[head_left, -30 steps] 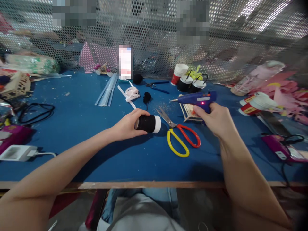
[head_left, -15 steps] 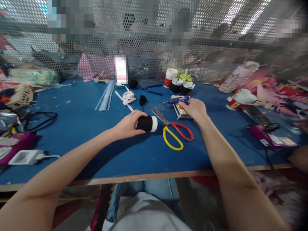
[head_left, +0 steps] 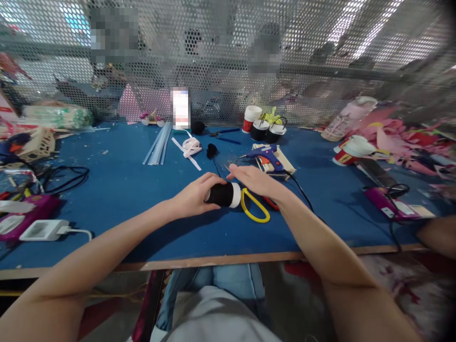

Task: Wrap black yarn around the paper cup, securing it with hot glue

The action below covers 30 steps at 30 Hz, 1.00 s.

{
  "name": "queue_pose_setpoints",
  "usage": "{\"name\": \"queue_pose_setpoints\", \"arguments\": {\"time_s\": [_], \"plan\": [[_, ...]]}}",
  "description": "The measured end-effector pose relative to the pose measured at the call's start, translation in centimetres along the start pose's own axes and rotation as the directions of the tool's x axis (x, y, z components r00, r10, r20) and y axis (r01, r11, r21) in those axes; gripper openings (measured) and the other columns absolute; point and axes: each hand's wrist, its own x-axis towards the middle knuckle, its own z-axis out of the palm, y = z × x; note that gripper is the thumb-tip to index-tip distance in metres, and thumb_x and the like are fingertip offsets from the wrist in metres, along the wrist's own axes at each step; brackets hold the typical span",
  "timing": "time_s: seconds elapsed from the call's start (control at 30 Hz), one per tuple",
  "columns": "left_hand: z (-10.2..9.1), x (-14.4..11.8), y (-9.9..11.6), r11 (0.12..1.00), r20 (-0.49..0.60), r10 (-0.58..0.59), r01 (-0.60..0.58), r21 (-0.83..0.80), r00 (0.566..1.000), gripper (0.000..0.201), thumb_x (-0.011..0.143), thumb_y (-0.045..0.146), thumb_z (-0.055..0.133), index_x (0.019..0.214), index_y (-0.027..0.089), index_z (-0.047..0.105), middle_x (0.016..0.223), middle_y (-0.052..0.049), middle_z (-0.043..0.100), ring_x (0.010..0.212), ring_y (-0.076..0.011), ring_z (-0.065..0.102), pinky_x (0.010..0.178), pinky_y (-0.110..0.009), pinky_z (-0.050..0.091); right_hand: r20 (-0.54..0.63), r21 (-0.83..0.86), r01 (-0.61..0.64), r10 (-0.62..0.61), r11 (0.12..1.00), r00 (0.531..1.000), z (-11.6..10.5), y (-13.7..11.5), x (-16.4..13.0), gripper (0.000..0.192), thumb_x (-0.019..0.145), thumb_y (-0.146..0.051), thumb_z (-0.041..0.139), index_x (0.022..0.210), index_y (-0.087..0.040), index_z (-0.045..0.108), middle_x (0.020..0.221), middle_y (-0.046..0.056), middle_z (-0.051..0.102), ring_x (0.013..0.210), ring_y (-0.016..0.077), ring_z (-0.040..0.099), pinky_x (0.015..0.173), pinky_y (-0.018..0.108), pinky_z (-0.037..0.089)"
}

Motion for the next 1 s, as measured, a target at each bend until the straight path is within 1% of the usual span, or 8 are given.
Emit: {"name": "queue_pose_setpoints", "arguments": {"time_s": [0.1,0.2,0.33,0.4,0.47,0.6,0.73,1.0], "plan": [[0.3,-0.5,0.3,1.000,0.009,0.009,-0.009,-0.017,1.000,0.054,0.073,0.023,0.068,0.120,0.019,0.041,0.118,-0.011,0.045,0.112,-0.0236,0.049,0.096,-0.040,0.043,0.160,0.203,-0.063,0.031,0.977,0.987,2.1,-0.4,0.3,0.069,0.083,-0.067,0.025,0.080,-0.015,0.069,0.080,0.008,0.068,0.079,0.0200,0.059,0.073,0.032,0.042],[0.4,-0.8,0.1,1.000,-0.027,0.004,-0.005,-0.015,1.000,0.055,0.073,0.023,0.068,0.121,0.021,0.042,0.121,-0.011,0.042,0.115,-0.0240,0.046,0.099,-0.041,0.041,0.104,0.315,-0.025,-0.008,0.949,0.995,3.3,-0.1,0.5,0.062,0.081,-0.067,0.033,0.079,-0.015,0.068,0.074,0.005,0.066,0.072,0.0179,0.058,0.065,0.029,0.042],[0.2,-1.0,-0.2,0.999,-0.017,-0.043,0.043,-0.024,0.999,0.056,0.072,0.025,0.069,0.121,0.021,0.043,0.117,-0.010,0.043,0.111,-0.0240,0.048,0.096,-0.041,0.043,-0.246,0.049,0.095,-0.080,0.994,0.966,0.9,1.0,0.9,0.045,0.085,-0.051,0.042,0.084,-0.014,0.067,0.086,0.008,0.067,0.080,0.0191,0.059,0.072,0.031,0.043],[0.2,-1.0,-0.2,0.997,-0.007,-0.066,0.065,-0.029,0.998,0.055,0.072,0.026,0.070,0.120,0.020,0.044,0.115,-0.010,0.044,0.108,-0.0234,0.049,0.094,-0.041,0.044,-0.515,-0.227,-0.066,-0.062,0.972,0.855,-1.8,2.1,1.2,0.034,0.085,-0.040,0.046,0.092,-0.013,0.066,0.094,0.011,0.066,0.086,0.0215,0.059,0.079,0.035,0.042],[0.2,-1.0,-0.3,0.996,-0.007,-0.078,0.078,-0.033,0.997,0.054,0.072,0.026,0.069,0.120,0.020,0.044,0.115,-0.010,0.044,0.106,-0.0231,0.050,0.092,-0.040,0.045,-0.615,-0.430,-0.336,0.001,0.838,0.789,-4.2,3.6,1.3,0.034,0.079,-0.037,0.055,0.097,-0.010,0.065,0.099,0.017,0.062,0.096,0.0287,0.056,0.082,0.041,0.041],[0.2,-1.0,-0.2,0.995,0.002,-0.091,0.091,-0.044,0.996,0.053,0.073,0.026,0.069,0.119,0.021,0.045,0.114,-0.009,0.045,0.104,-0.0223,0.051,0.091,-0.040,0.046,-0.531,-0.540,-0.557,0.259,0.631,0.807,-5.8,6.7,1.1,0.048,0.074,-0.044,0.057,0.106,-0.007,0.061,0.105,0.022,0.059,0.098,0.0341,0.056,0.076,0.042,0.043],[0.2,-1.1,-0.1,0.994,0.001,-0.099,0.098,-0.049,0.995,0.052,0.073,0.027,0.069,0.119,0.021,0.045,0.114,-0.009,0.045,0.104,-0.0223,0.051,0.091,-0.040,0.045,-0.448,-0.518,-0.529,0.313,0.673,0.837,-5.4,8.3,0.9,0.039,0.080,-0.042,0.047,0.092,-0.010,0.065,0.089,0.017,0.066,0.082,0.0274,0.061,0.065,0.034,0.043],[0.0,-1.0,-0.1,0.992,0.021,-0.115,0.116,-0.050,0.993,0.051,0.074,0.027,0.068,0.118,0.021,0.044,0.114,-0.010,0.045,0.104,-0.0233,0.051,0.090,-0.041,0.046,-0.533,-0.424,-0.602,0.351,0.676,0.770,-7.0,9.7,0.7,0.039,0.081,-0.041,0.045,0.080,-0.010,0.069,0.076,0.016,0.067,0.076,0.0284,0.062,0.062,0.034,0.041]]}}
